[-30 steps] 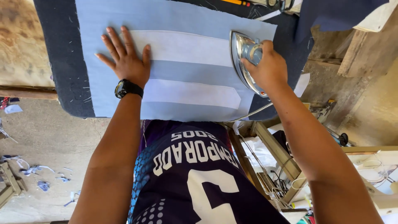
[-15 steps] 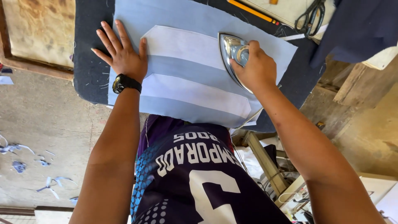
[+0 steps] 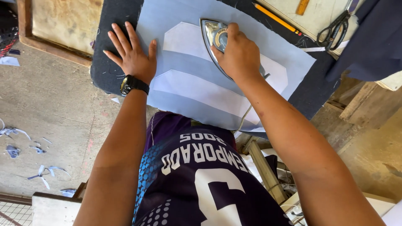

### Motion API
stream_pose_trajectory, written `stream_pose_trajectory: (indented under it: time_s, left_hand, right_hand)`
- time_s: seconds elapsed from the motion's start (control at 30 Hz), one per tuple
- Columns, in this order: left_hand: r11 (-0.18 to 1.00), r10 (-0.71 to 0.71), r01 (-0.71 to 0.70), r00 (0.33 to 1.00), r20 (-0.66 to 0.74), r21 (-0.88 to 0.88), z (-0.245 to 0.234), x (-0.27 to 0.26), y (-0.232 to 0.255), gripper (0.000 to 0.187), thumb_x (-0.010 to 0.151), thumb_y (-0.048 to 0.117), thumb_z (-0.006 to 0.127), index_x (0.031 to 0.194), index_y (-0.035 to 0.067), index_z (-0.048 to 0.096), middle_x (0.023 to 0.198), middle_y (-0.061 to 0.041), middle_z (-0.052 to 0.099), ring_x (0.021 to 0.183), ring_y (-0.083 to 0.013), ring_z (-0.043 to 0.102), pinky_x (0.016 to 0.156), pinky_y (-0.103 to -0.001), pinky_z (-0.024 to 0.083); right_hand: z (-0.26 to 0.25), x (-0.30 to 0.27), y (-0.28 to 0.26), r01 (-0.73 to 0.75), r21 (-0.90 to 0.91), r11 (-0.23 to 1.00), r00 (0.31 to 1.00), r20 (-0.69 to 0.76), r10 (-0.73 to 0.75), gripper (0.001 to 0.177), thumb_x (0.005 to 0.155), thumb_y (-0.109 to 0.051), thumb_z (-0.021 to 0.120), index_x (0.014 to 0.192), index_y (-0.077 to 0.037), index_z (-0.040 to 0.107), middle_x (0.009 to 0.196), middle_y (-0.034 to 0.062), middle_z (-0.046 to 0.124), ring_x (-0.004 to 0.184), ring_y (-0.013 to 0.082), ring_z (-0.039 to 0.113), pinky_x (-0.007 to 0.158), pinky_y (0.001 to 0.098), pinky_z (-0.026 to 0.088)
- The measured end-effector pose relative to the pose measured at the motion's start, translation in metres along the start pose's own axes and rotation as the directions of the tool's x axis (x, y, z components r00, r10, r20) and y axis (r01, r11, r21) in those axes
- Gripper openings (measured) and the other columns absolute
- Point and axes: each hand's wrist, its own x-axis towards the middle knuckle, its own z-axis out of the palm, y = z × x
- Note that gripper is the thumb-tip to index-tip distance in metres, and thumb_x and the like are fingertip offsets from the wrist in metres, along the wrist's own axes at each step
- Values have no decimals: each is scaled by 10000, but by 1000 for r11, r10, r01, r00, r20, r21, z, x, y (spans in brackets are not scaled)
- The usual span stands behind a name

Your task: The person lays a light blue fabric on a dark ironing board, places two white paper templates on top, and irons over them with a steam iron. The person repeatedly moves the iron back and forth across the templates and fabric to smooth them.

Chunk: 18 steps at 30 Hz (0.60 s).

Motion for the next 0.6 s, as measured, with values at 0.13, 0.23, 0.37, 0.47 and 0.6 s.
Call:
stream_pose_trajectory:
  time_s: [0.13, 0.23, 0.37, 0.47, 0.6]
  left_hand:
    - [995, -85, 85, 996, 23, -41, -1, -13, -32, 913, 1045, 796, 254, 1680, 174, 47, 1720, -129, -24, 1580, -335, -52, 1209, -737, 19]
    - [983, -174, 170, 983, -58, -63, 10, -21, -51, 999, 1046, 855, 343, 1674, 141, 36, 1726, -126, 1, 1601, -339, 5, 1205, -750, 97]
    - [962, -273, 271, 960, -61, -38, 15, -30, -63, 1091, 1018, 917, 352, 1665, 119, -16, 1728, -142, -22, 1603, -320, -19, 1214, -741, 115]
    - [961, -277, 276, 960, -33, -27, 5, -36, -64, 1075, 1005, 907, 325, 1671, 126, 7, 1727, -130, -26, 1603, -310, -24, 1193, -767, 68]
    - [952, -305, 306, 952, 16, -31, 1, -39, -74, 1126, 975, 941, 301, 1662, 120, -49, 1729, -138, -60, 1600, -339, -49, 1192, -753, 57]
  right_hand:
    - [-10, 3, -15, -81, 52, 995, 994, 73, 77, 614, 897, -468, 839, 1173, -58, 474, 857, 99, 686, 627, 319, 657, 454, 437, 488]
    - [-3, 5, -26, -55, 57, 997, 998, 28, 53, 627, 892, -459, 865, 1138, -43, 465, 819, 105, 671, 596, 304, 647, 440, 418, 479]
    - [3, 16, -55, -103, 62, 993, 993, 69, 99, 625, 881, -477, 858, 1132, -73, 451, 829, 90, 680, 605, 315, 658, 412, 443, 463]
    - [6, 22, -72, -119, 35, 992, 988, 100, 115, 643, 883, -497, 852, 1147, -76, 442, 857, 96, 682, 627, 329, 670, 436, 462, 483]
    - [9, 32, -90, -123, 47, 991, 988, 100, 118, 644, 892, -503, 834, 1171, -72, 444, 886, 102, 697, 680, 331, 681, 461, 468, 495]
